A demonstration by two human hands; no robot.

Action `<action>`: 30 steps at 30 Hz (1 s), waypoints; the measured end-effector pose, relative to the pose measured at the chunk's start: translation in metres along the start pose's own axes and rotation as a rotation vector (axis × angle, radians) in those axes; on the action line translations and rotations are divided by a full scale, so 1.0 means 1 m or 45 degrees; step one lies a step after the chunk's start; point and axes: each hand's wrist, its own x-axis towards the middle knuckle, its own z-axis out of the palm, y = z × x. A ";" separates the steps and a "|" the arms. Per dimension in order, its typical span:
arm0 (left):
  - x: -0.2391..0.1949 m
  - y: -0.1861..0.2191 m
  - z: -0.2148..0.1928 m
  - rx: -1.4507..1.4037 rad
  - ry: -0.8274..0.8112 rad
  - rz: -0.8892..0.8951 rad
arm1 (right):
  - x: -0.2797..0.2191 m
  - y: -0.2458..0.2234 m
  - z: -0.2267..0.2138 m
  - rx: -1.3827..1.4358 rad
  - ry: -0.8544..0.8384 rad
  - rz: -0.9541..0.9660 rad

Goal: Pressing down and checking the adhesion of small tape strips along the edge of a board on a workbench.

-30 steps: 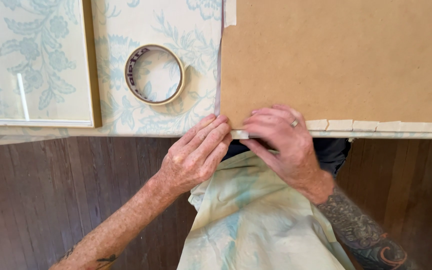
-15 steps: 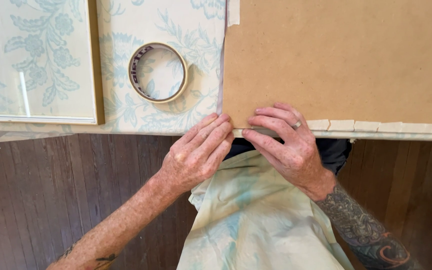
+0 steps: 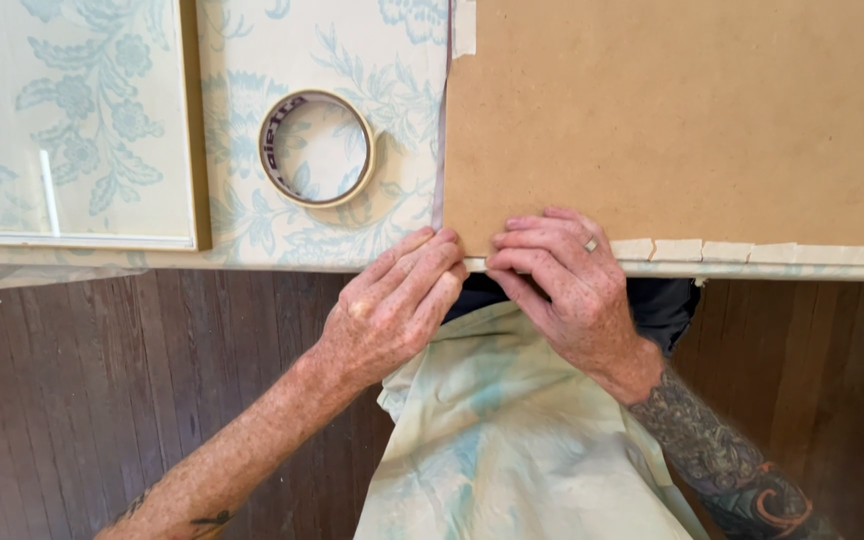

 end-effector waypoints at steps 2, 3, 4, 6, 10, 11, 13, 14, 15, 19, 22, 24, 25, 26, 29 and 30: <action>-0.004 0.003 0.000 0.009 -0.005 -0.014 | -0.002 -0.003 0.000 0.004 -0.002 0.010; -0.002 0.001 0.002 0.026 0.006 -0.012 | 0.000 0.000 0.000 -0.009 0.011 0.007; -0.001 0.000 0.009 0.032 0.015 -0.005 | 0.000 0.001 0.004 -0.017 0.019 0.000; -0.001 0.004 0.019 0.043 0.267 -0.028 | -0.004 0.000 0.014 0.033 0.219 0.080; 0.003 0.004 0.018 0.070 0.267 -0.025 | -0.004 0.000 0.015 0.046 0.224 0.093; 0.006 0.004 0.015 0.076 0.245 -0.035 | -0.003 0.000 0.014 0.052 0.222 0.103; 0.008 0.004 0.013 0.081 0.223 -0.041 | -0.002 -0.001 0.013 0.056 0.222 0.113; 0.009 0.004 0.013 0.079 0.225 -0.046 | -0.002 -0.001 0.013 0.055 0.222 0.120; 0.008 0.004 0.013 0.077 0.227 -0.052 | -0.002 -0.002 0.014 0.055 0.221 0.128; 0.010 0.003 0.014 0.104 0.215 -0.041 | 0.000 -0.005 0.012 0.055 0.220 0.141; 0.010 0.000 0.014 0.140 0.158 -0.046 | 0.001 -0.005 0.013 0.045 0.212 0.157; 0.010 0.000 0.014 0.112 0.142 -0.069 | 0.002 -0.008 0.013 0.038 0.215 0.173; 0.011 0.000 0.013 0.109 0.140 -0.071 | 0.002 -0.008 0.012 0.038 0.213 0.175; 0.011 0.001 0.013 0.102 0.140 -0.070 | 0.003 -0.009 0.011 0.046 0.206 0.184; 0.016 0.002 0.009 0.088 0.134 -0.075 | 0.002 -0.007 0.009 0.092 0.174 0.208; 0.018 0.001 0.008 0.079 0.123 -0.079 | 0.001 -0.006 0.009 0.131 0.150 0.229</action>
